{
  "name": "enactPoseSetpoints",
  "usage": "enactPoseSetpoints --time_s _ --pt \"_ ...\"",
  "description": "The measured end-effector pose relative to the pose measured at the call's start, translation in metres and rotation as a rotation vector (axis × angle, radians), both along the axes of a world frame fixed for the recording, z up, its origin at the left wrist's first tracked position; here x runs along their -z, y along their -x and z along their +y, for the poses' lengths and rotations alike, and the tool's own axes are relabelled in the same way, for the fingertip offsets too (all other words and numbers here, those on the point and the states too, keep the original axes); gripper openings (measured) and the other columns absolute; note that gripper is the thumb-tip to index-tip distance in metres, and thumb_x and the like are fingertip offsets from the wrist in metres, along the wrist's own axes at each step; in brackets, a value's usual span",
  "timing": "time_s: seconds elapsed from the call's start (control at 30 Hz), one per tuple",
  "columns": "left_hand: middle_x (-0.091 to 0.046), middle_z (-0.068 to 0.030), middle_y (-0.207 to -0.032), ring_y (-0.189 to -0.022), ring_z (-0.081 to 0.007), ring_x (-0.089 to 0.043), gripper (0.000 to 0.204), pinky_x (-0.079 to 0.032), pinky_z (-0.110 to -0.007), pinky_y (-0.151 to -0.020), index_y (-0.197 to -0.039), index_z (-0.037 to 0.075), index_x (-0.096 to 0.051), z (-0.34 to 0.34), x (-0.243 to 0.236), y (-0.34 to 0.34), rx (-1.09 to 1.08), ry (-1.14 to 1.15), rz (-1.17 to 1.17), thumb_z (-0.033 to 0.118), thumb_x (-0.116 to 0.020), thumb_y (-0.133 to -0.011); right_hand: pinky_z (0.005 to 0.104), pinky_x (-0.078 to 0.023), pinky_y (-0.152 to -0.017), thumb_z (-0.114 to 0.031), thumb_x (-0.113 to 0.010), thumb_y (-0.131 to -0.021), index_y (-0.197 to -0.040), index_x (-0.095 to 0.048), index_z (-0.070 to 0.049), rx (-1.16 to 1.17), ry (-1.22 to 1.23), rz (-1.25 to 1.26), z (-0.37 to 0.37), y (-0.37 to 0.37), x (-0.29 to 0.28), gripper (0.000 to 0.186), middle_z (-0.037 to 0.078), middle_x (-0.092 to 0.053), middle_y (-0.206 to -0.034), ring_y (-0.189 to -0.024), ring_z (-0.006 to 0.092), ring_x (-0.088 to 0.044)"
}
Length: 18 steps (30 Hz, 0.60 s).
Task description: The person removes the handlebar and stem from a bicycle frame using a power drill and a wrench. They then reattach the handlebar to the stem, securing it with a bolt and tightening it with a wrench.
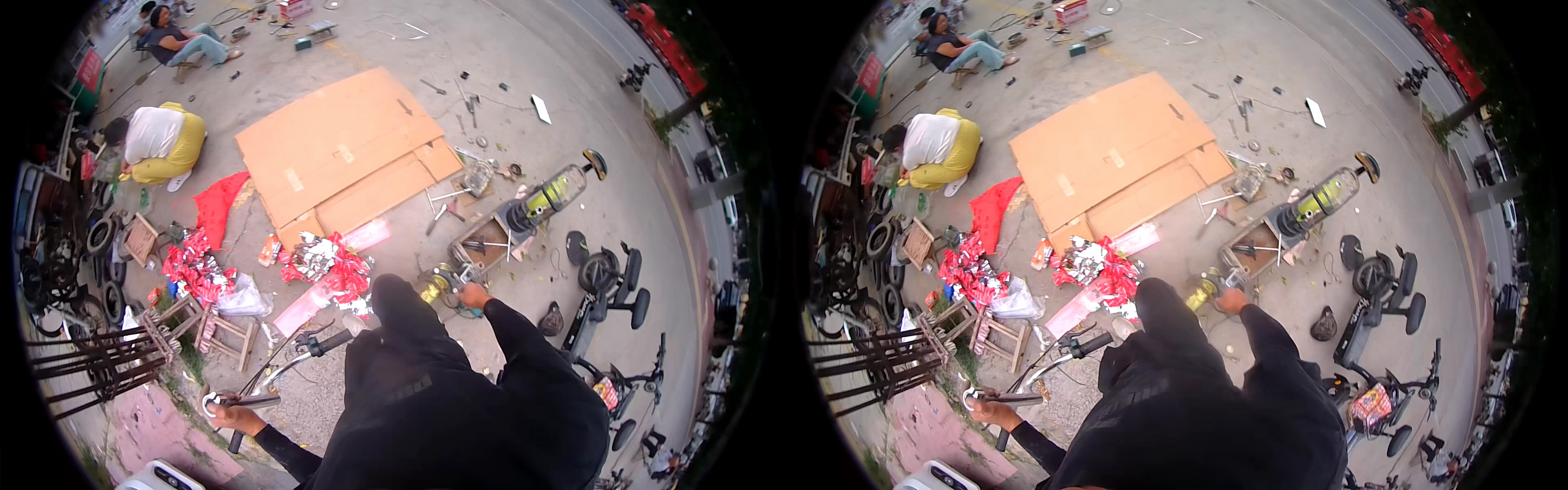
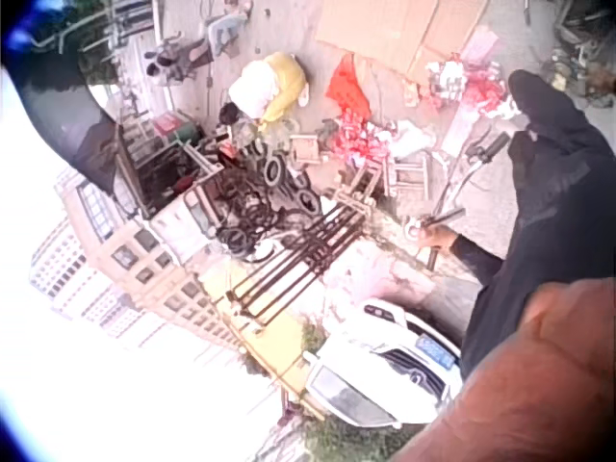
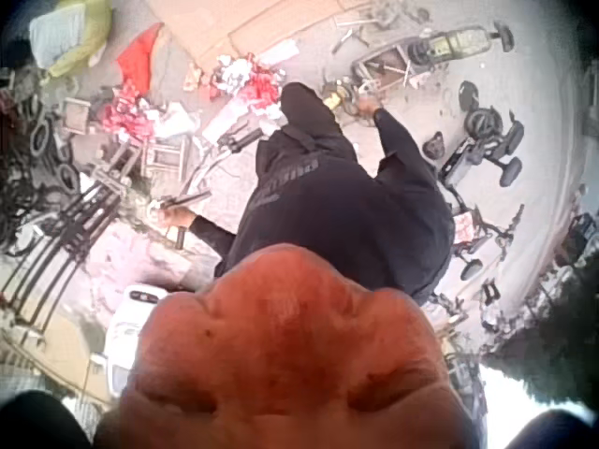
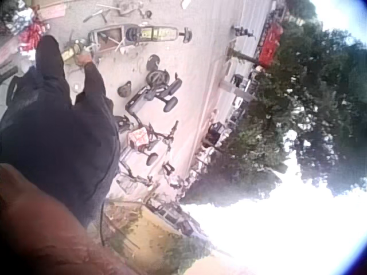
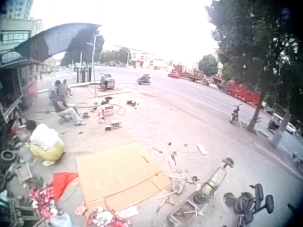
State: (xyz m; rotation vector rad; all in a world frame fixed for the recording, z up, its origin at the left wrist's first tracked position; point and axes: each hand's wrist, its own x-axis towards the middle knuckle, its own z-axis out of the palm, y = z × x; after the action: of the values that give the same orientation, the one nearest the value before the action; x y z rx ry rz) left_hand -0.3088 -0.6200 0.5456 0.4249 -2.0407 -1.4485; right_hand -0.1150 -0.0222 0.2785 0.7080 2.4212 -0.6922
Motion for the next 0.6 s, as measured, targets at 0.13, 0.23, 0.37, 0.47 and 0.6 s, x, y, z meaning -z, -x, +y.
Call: enactPoseSetpoints --time_s 0.13,0.23,0.37,0.47,0.6 --pt "-0.049 -0.0026 -0.058 -0.050 -0.0128 -0.051 0.073 -0.040 -0.025 -0.046 -0.105 -0.002 -0.060 0.025 -0.008 0.087 0.137 -0.140 0.086 0.068 -0.054 -0.087 0.0437 -0.055 -0.064 -0.029 -0.069 -0.079 -0.082 -0.069 0.003 0.181 0.206 -0.073 0.025 -0.044 0.040 0.032 0.020 -0.069 -0.071 -0.069 0.0318 -0.071" --pt "-0.057 -0.0051 -0.063 -0.056 -0.0145 -0.056 0.078 -0.043 -0.028 -0.053 -0.103 -0.005 -0.064 0.046 -0.027 0.125 0.226 0.085 0.104 0.070 -0.050 -0.086 0.0352 -0.052 -0.051 -0.026 -0.067 -0.088 -0.088 -0.066 0.000 0.463 0.481 -0.274 -0.011 -0.003 0.015 0.026 0.011 -0.070 -0.077 -0.061 0.0226 -0.069" --pt "-0.061 -0.0057 -0.062 -0.057 -0.0175 -0.061 0.075 -0.048 -0.030 -0.058 -0.102 -0.004 -0.067 0.119 -0.043 0.179 0.434 0.185 0.135 0.068 -0.052 -0.087 0.0438 -0.056 -0.063 -0.025 -0.064 -0.092 -0.102 -0.066 -0.001 0.472 0.620 -0.572 0.012 0.041 0.033 0.027 0.011 -0.072 -0.098 -0.082 0.0257 -0.072" --pt "-0.062 -0.0063 -0.059 -0.057 -0.0195 -0.065 0.073 -0.050 -0.030 -0.056 -0.101 -0.004 -0.068 0.173 -0.046 0.235 0.583 0.233 0.176 0.067 -0.052 -0.088 0.0472 -0.055 -0.065 -0.025 -0.067 -0.085 -0.099 -0.069 -0.005 -0.308 0.343 -0.491 0.073 0.111 0.072 0.024 0.011 -0.072 -0.088 -0.079 0.0327 -0.071" --pt "-0.059 -0.0064 -0.056 -0.051 -0.0193 -0.063 0.074 -0.050 -0.030 -0.052 -0.103 -0.006 -0.067 0.261 -0.038 0.324 0.701 0.215 0.216 0.066 -0.051 -0.089 0.0465 -0.053 -0.063 -0.027 -0.069 -0.082 -0.088 -0.069 -0.006 -0.481 0.313 -0.051 0.146 0.273 0.123 0.023 0.011 -0.068 -0.078 -0.072 0.0308 -0.068"
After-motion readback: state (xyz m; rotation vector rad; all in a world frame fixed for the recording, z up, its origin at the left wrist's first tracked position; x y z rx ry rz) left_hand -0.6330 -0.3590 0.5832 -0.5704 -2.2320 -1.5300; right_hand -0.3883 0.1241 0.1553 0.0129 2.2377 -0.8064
